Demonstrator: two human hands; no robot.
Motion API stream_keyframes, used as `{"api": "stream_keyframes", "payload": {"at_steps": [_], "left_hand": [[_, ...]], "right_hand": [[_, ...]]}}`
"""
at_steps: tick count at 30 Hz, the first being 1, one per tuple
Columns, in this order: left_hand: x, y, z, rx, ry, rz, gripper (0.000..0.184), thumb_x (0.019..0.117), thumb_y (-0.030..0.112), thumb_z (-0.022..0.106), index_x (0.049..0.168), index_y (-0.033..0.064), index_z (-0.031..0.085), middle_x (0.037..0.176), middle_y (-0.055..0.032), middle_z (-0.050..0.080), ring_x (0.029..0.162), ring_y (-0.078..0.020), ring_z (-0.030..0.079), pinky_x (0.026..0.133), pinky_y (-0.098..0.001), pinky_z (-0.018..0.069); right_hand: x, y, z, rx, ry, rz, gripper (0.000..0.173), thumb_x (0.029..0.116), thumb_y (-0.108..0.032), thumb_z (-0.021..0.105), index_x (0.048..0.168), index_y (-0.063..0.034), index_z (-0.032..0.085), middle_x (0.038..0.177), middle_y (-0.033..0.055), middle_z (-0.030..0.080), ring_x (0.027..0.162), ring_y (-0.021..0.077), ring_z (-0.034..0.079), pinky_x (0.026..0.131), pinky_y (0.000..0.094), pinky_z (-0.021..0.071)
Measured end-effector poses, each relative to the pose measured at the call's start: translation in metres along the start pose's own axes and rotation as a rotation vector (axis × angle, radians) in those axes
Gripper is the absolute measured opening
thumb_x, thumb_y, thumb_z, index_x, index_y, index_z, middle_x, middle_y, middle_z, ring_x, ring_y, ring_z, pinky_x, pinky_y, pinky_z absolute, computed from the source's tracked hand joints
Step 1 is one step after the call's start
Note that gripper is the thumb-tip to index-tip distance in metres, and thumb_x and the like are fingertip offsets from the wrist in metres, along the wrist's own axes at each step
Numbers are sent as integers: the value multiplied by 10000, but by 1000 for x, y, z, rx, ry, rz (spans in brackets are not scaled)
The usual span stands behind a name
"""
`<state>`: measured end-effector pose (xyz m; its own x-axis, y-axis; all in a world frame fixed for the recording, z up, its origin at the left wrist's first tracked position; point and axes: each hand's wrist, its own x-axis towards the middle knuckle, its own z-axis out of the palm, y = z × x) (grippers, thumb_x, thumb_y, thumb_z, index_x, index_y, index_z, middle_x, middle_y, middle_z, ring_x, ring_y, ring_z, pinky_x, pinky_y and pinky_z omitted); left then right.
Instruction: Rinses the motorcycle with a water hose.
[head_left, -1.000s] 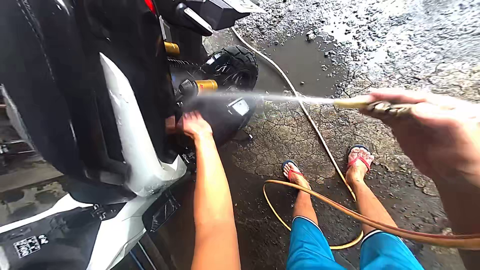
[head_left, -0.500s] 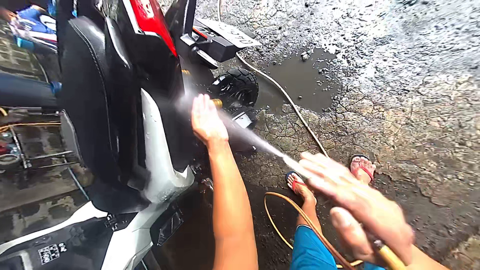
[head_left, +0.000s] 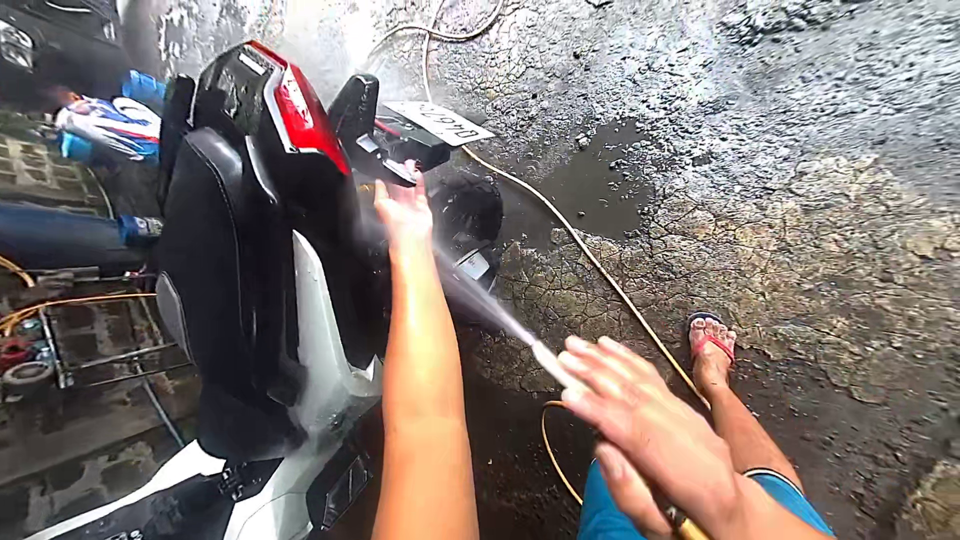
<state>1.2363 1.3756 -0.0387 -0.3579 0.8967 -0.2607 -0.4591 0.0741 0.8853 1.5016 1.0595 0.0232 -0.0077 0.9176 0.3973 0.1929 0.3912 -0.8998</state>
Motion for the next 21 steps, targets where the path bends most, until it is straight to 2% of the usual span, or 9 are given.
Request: {"api": "stream_keyframes", "payload": {"at_steps": [3, 6, 9, 12, 14, 16, 17, 19, 21], "left_hand": [[-18, 9, -8, 87, 48, 131, 430, 1140, 276, 256, 1493, 49, 347, 1405, -90, 544, 1269, -174, 561, 1082, -339, 474], [-56, 25, -13, 180, -36, 188, 518, 1131, 284, 216, 1582, 33, 262, 1619, -126, 380, 1481, -218, 402, 1216, -396, 347], [-103, 42, -26, 287, -55, 268, 506, 1119, 266, 168, 1485, 4, 400, 1512, -126, 515, 1395, -218, 506, 1163, -400, 411], [-133, 60, -32, 682, 55, 629, 500, 1109, 210, 190, 1318, -34, 573, 1317, -113, 683, 1184, -208, 679, 993, -379, 563], [-130, 82, -24, 948, 30, 965, 464, 1117, 179, 260, 1305, -104, 576, 1335, -176, 657, 1219, -226, 658, 1025, -390, 554], [-115, 109, -6, 1186, 38, 1199, 420, 1103, 130, 338, 1263, -161, 595, 1368, -274, 615, 1336, -316, 577, 1138, -415, 457], [-106, 123, 4, 1344, 51, 1192, 413, 1091, 122, 356, 1281, -146, 607, 1403, -285, 592, 1400, -352, 519, 1206, -427, 381], [-85, 148, 25, 1668, 76, 949, 462, 1102, 196, 339, 1390, -76, 576, 1481, -246, 549, 1472, -367, 432, 1267, -463, 268], [-63, 171, 45, 1886, 31, 627, 539, 1114, 285, 262, 1514, -15, 464, 1540, -226, 495, 1472, -361, 432, 1229, -531, 298]], "right_hand": [[15, 0, -13, 92, 58, 26, 420, 1094, -298, 367, 1261, -74, 680, 1339, 137, 682, 1339, 309, 585, 1159, 528, 459], [35, 5, -36, 291, 34, 87, 484, 1102, -329, 361, 1228, -9, 703, 1296, 156, 702, 1305, 323, 613, 1160, 521, 471], [56, 6, -70, 322, 9, 87, 469, 1093, -339, 377, 1249, -38, 702, 1290, 122, 710, 1271, 303, 636, 1125, 512, 502], [86, 10, -104, 368, 93, 95, 433, 1081, -351, 434, 1265, -65, 702, 1295, 113, 707, 1218, 307, 664, 1035, 477, 560], [105, 0, -118, 377, 4, 37, 421, 1079, -331, 440, 1253, -53, 704, 1288, 94, 712, 1231, 284, 659, 1064, 458, 555], [123, -6, -128, 305, -36, -25, 394, 1075, -295, 434, 1239, -60, 705, 1273, 65, 720, 1207, 247, 677, 1050, 437, 577], [134, -4, -134, 280, -5, -32, 391, 1069, -288, 439, 1245, -63, 705, 1241, 55, 728, 1134, 222, 700, 981, 416, 601], [158, 3, -146, 268, 31, -9, 399, 1062, -275, 430, 1258, -36, 683, 1200, 62, 725, 1061, 201, 702, 938, 409, 596], [178, 1, -156, 248, -33, 9, 396, 1063, -262, 412, 1262, -40, 673, 1195, 44, 720, 1066, 165, 697, 950, 380, 592]]}}
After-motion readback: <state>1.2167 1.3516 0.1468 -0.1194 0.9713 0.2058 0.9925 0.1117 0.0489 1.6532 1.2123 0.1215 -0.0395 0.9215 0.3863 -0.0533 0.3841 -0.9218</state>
